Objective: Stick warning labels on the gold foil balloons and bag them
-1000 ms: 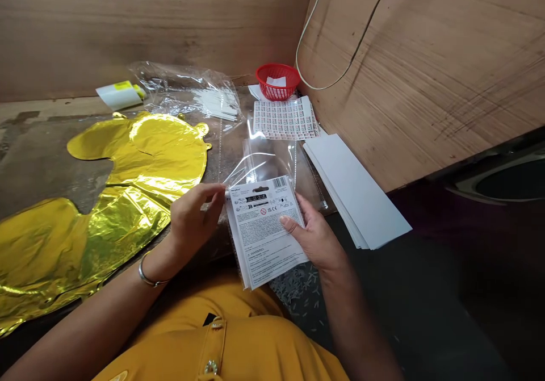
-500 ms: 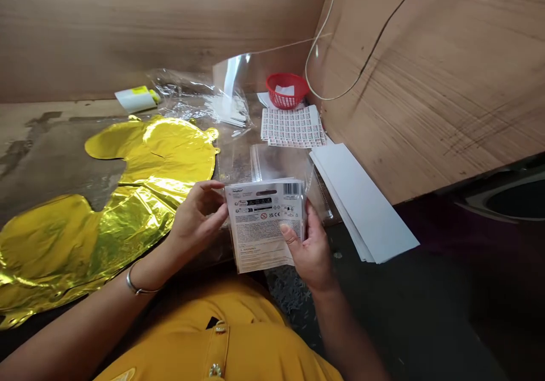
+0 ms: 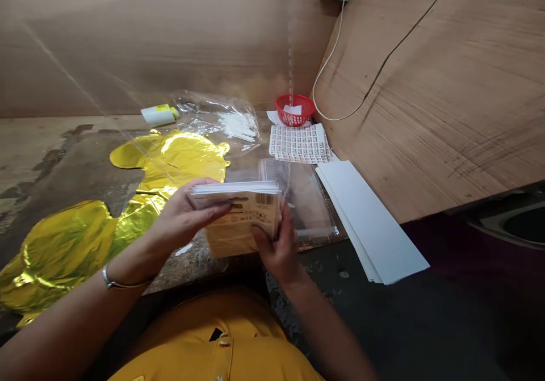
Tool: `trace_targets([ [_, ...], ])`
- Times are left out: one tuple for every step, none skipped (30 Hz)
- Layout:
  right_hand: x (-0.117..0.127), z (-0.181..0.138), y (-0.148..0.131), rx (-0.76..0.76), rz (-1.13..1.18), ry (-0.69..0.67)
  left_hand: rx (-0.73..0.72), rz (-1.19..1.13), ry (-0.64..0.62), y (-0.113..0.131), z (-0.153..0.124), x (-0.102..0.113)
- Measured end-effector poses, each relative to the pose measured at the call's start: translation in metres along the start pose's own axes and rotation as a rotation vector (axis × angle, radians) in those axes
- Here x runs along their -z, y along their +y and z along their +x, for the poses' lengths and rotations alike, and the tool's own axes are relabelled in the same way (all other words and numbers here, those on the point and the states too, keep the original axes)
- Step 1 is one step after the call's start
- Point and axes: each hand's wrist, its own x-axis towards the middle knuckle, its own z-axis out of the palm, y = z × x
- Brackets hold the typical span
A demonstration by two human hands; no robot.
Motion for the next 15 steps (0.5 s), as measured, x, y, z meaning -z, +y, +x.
trace_targets([
  [-0.004, 0.005, 0.0, 0.004, -0.005, -0.051, -0.047, 0.075, -0.019, 0.004, -0.001, 0.006],
  [-0.005, 0.009, -0.001, 0.0, -0.025, -0.116, -0.079, 0.138, -0.032, 0.007, -0.002, 0.013],
  [-0.004, 0.014, -0.004, -0.012, -0.055, -0.177, -0.093, 0.178, -0.038, 0.009, -0.003, 0.019],
  [-0.001, 0.019, -0.007, -0.026, -0.081, -0.219, -0.094, 0.197, -0.037, 0.009, -0.004, 0.024],
  [0.004, 0.023, -0.012, -0.035, -0.088, -0.231, -0.087, 0.203, -0.032, 0.009, -0.005, 0.028],
  [0.009, 0.028, -0.018, -0.037, -0.066, -0.221, -0.074, 0.205, -0.034, 0.008, -0.005, 0.03],
  [0.013, 0.033, -0.024, -0.034, -0.014, -0.196, -0.058, 0.211, -0.052, 0.006, -0.006, 0.032],
  [0.017, 0.037, -0.028, -0.034, 0.059, -0.182, -0.045, 0.219, -0.08, 0.003, -0.006, 0.032],
  [0.019, 0.041, -0.032, -0.041, 0.133, -0.192, -0.033, 0.224, -0.11, -0.001, -0.006, 0.032],
  [0.019, 0.043, -0.033, -0.057, 0.193, -0.222, -0.017, 0.225, -0.143, -0.006, -0.007, 0.031],
  [0.018, 0.043, -0.031, -0.085, 0.224, -0.266, 0.002, 0.216, -0.174, -0.012, -0.008, 0.031],
  [0.015, 0.042, -0.028, -0.118, 0.222, -0.304, 0.024, 0.202, -0.203, -0.019, -0.011, 0.031],
  [0.012, 0.038, -0.022, -0.149, 0.197, -0.329, 0.045, 0.194, -0.23, -0.026, -0.015, 0.032],
  [0.008, 0.033, -0.016, -0.176, 0.159, -0.345, 0.06, 0.198, -0.252, -0.032, -0.019, 0.033],
  [0.005, 0.027, -0.009, -0.198, 0.12, -0.356, 0.065, 0.214, -0.266, -0.037, -0.023, 0.034],
])
